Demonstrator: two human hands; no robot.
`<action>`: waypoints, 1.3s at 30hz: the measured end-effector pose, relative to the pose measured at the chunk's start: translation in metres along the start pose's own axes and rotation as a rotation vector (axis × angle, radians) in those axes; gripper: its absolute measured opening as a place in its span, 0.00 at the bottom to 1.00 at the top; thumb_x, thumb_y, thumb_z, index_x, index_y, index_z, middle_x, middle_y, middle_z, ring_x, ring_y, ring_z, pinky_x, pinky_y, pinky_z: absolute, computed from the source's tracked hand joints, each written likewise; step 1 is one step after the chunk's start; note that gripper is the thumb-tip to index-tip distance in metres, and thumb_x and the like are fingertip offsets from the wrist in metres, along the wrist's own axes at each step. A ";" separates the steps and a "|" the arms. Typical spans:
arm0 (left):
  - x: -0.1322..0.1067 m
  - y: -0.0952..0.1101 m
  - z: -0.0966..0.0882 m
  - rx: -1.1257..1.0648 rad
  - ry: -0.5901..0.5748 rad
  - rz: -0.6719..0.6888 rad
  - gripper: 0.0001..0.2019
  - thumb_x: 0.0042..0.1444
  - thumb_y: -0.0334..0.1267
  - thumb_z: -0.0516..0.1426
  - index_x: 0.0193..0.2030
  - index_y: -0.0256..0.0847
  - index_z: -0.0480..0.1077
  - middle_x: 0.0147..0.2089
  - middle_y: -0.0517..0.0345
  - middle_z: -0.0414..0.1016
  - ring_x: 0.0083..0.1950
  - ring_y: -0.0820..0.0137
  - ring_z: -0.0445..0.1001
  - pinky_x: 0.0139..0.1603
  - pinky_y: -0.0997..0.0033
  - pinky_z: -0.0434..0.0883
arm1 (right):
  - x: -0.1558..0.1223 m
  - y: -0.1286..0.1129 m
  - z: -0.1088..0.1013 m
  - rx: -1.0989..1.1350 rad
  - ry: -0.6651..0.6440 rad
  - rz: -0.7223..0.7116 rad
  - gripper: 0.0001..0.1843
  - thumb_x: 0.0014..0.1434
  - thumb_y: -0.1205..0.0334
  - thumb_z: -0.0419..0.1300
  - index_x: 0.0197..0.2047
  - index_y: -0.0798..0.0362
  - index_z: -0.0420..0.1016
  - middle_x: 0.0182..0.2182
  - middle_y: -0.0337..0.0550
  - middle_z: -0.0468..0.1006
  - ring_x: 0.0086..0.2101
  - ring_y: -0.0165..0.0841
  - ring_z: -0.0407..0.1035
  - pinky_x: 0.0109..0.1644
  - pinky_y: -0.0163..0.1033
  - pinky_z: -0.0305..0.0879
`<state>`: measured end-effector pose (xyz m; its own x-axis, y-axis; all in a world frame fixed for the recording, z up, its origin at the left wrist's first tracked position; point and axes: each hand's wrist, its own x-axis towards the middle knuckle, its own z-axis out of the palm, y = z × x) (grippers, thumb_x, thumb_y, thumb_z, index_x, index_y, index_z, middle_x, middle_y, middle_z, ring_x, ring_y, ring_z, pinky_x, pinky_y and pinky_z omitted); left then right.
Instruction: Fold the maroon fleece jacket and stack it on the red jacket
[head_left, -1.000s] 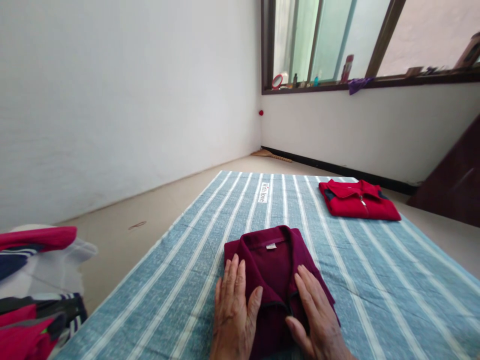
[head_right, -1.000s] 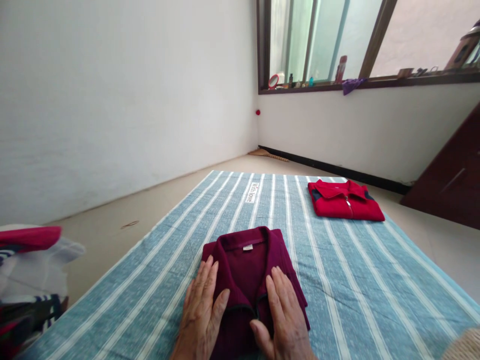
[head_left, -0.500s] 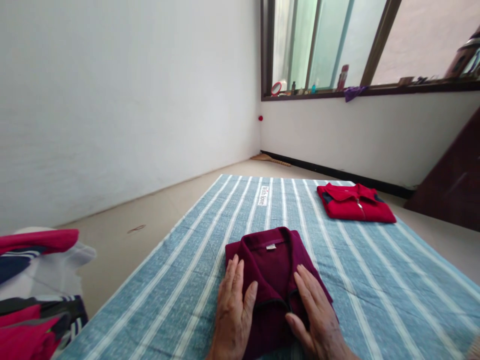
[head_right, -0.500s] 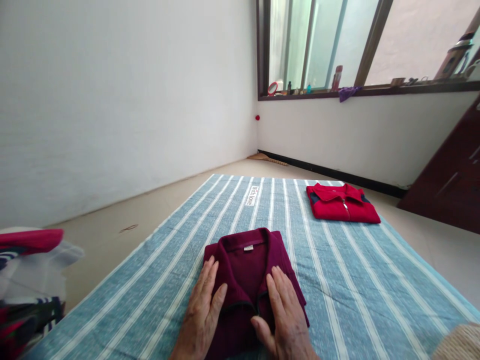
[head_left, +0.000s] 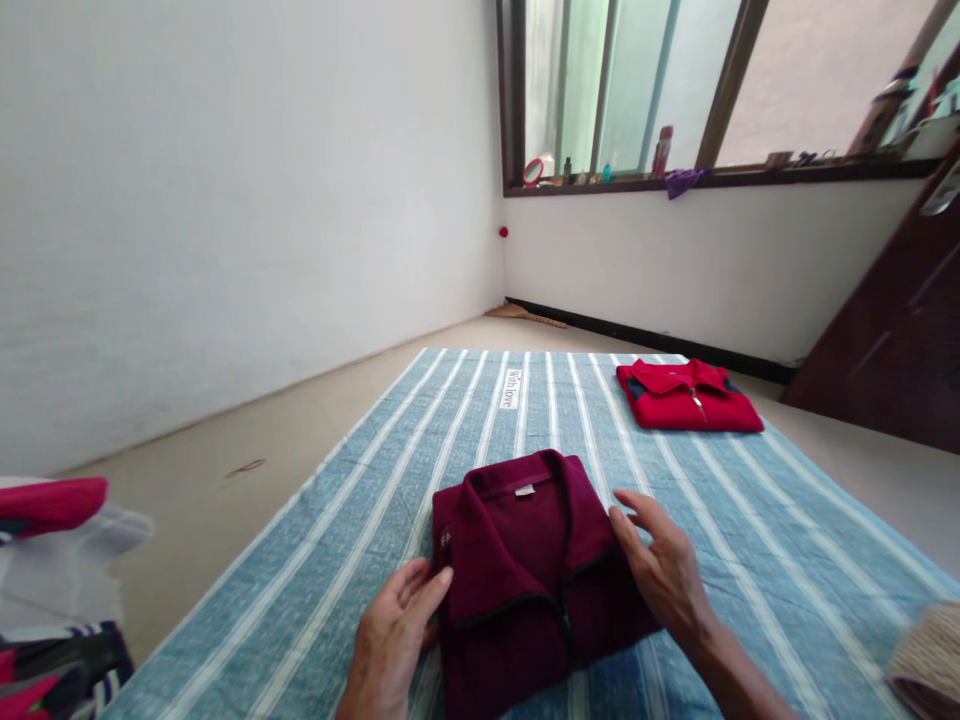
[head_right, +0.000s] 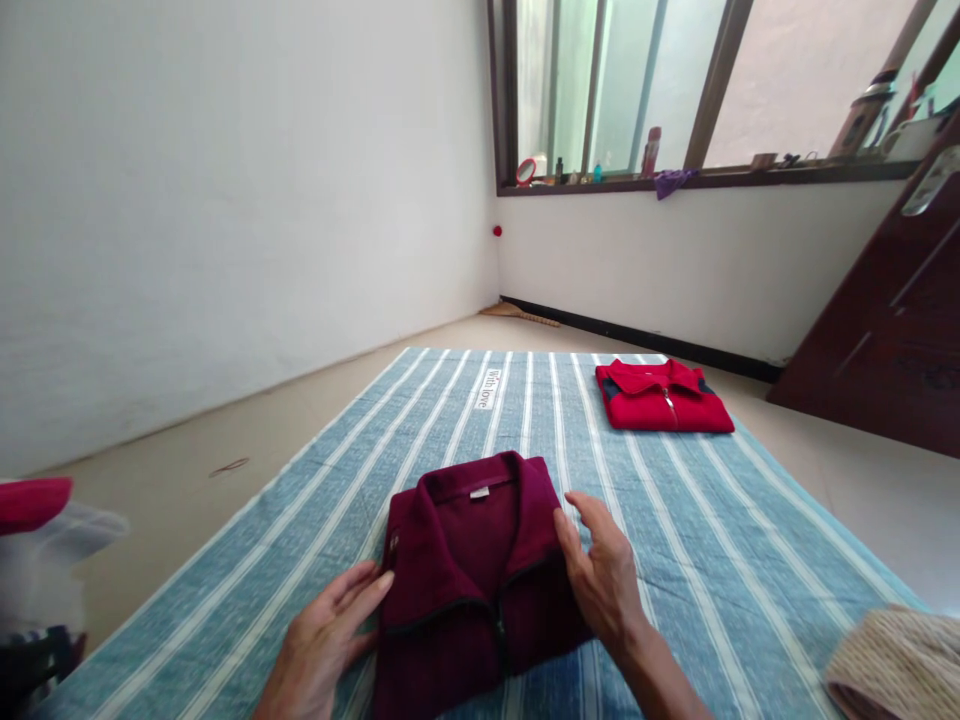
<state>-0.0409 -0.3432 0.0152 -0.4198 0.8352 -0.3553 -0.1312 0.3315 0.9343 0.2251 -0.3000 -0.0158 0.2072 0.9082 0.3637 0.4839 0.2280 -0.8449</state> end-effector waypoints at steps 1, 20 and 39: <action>0.000 0.004 0.000 -0.023 -0.011 -0.037 0.26 0.44 0.40 0.65 0.50 0.35 0.66 0.48 0.45 0.76 0.47 0.58 0.76 0.36 0.67 0.75 | 0.009 0.000 -0.001 0.008 -0.046 0.109 0.21 0.59 0.48 0.54 0.48 0.55 0.72 0.44 0.50 0.76 0.44 0.41 0.72 0.47 0.45 0.69; 0.016 0.020 0.006 -0.111 -0.206 -0.220 0.12 0.49 0.29 0.61 0.43 0.33 0.73 0.31 0.51 0.80 0.28 0.69 0.76 0.26 0.76 0.71 | 0.058 0.010 0.010 0.458 -0.556 0.685 0.24 0.49 0.47 0.66 0.41 0.59 0.75 0.32 0.47 0.79 0.31 0.34 0.73 0.29 0.33 0.65; 0.043 0.045 0.034 -0.272 -0.236 -0.123 0.17 0.47 0.22 0.57 0.46 0.34 0.70 0.34 0.49 0.80 0.33 0.60 0.80 0.34 0.64 0.77 | 0.066 0.014 0.008 0.963 -0.416 0.744 0.16 0.44 0.58 0.72 0.35 0.58 0.77 0.30 0.46 0.81 0.28 0.33 0.74 0.34 0.35 0.69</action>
<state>-0.0341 -0.2771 0.0407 -0.1716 0.8851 -0.4326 -0.4149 0.3333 0.8466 0.2386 -0.2345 -0.0068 -0.2024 0.9267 -0.3167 -0.4754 -0.3757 -0.7955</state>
